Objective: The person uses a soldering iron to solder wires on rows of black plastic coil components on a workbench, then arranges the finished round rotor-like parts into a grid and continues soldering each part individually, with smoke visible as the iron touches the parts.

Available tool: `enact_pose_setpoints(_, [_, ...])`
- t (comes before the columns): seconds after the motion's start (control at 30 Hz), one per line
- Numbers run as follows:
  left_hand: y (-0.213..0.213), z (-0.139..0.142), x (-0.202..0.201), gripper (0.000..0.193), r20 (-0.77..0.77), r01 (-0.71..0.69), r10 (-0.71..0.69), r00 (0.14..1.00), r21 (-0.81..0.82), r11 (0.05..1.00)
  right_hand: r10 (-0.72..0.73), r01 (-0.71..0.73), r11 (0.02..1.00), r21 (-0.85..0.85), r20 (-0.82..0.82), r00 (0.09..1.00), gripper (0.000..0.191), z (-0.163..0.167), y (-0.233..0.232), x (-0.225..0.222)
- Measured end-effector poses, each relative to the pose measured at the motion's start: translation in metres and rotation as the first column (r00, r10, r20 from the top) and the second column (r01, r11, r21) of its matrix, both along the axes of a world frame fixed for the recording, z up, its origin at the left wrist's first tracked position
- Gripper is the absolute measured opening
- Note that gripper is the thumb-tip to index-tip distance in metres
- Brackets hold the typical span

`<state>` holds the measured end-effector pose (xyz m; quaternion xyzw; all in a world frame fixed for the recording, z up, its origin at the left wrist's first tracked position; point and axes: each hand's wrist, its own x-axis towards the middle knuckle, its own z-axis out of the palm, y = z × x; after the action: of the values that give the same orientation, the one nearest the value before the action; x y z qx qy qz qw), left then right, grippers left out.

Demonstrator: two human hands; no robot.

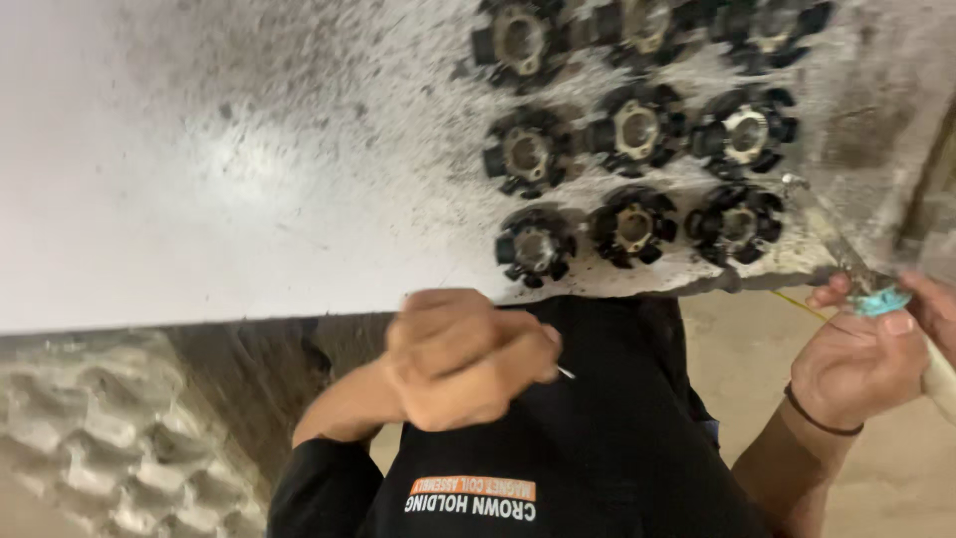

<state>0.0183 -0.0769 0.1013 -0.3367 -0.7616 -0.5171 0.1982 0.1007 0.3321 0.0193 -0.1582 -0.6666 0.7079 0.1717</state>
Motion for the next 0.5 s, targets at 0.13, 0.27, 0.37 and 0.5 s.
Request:
enact_pose_setpoints(0.13, [0.08, 0.003, 0.005, 0.009, 0.293, 0.317, -0.413, 0.863, 0.323, 0.892, -0.327, 0.309, 0.763, -0.568, 0.074, 0.942, 0.041, -0.004, 0.051, 0.005])
enact_pose_setpoints(0.27, [0.12, 0.014, 0.0, 0.013, 0.453, 0.351, -0.509, 0.732, 0.39, 0.851, -0.517, 0.415, 0.629, -0.658, 0.046, 0.855, 0.037, 0.002, 0.073, 0.014])
enact_pose_setpoints(0.37, [0.126, 0.012, -0.005, 0.018, 0.497, 0.414, -0.488, 0.718, 0.26, 0.873, -0.572, 0.424, 0.625, -0.656, -0.015, 0.82, 0.04, -0.004, 0.082, 0.004])
enact_pose_setpoints(0.5, [0.136, 0.001, 0.001, 0.016, 0.5, 0.451, -0.493, 0.712, 0.213, 0.867, -0.313, 0.271, 0.639, -0.72, 0.078, 0.946, 0.051, -0.01, 0.1, -0.014])
